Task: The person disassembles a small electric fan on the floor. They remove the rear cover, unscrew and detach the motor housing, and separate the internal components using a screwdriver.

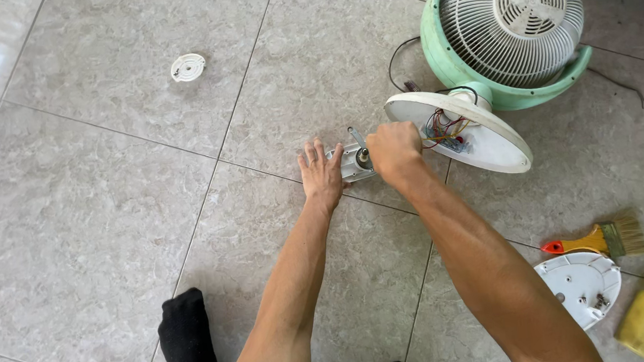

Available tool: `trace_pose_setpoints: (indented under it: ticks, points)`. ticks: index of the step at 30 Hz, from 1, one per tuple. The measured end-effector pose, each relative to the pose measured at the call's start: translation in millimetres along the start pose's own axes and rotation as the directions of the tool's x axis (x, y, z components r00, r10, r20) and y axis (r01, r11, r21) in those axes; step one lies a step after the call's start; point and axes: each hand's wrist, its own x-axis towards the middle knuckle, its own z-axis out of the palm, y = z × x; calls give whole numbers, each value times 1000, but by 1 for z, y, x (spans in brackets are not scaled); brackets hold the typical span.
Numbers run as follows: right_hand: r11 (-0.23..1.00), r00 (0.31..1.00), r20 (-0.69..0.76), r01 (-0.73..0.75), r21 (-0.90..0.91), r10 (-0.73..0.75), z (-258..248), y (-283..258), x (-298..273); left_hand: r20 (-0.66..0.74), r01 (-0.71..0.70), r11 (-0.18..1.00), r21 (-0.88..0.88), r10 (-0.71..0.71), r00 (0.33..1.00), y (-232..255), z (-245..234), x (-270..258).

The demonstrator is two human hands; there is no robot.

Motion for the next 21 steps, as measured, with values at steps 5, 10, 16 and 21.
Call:
trace_pose_setpoints:
  ticks: [5,10,16,21]
  points:
    - [982,966,189,-184,36,175,-16,-17,-6,11,20,1000,7,-20,1000,3,-4,-3]
    - [980,955,242,-191,49,174,-18,-7,-5,10,5,1000,-8,-5,1000,1,-2,-4]
    - [992,984,124,-122,-44,126,-3,-26,-2,16,-14,1000,-25,15,1000,-2,-6,-7]
    - [972,967,161,-215,93,198,8,-12,-2,-57,-42,998,-52,39,998,-3,-4,-10]
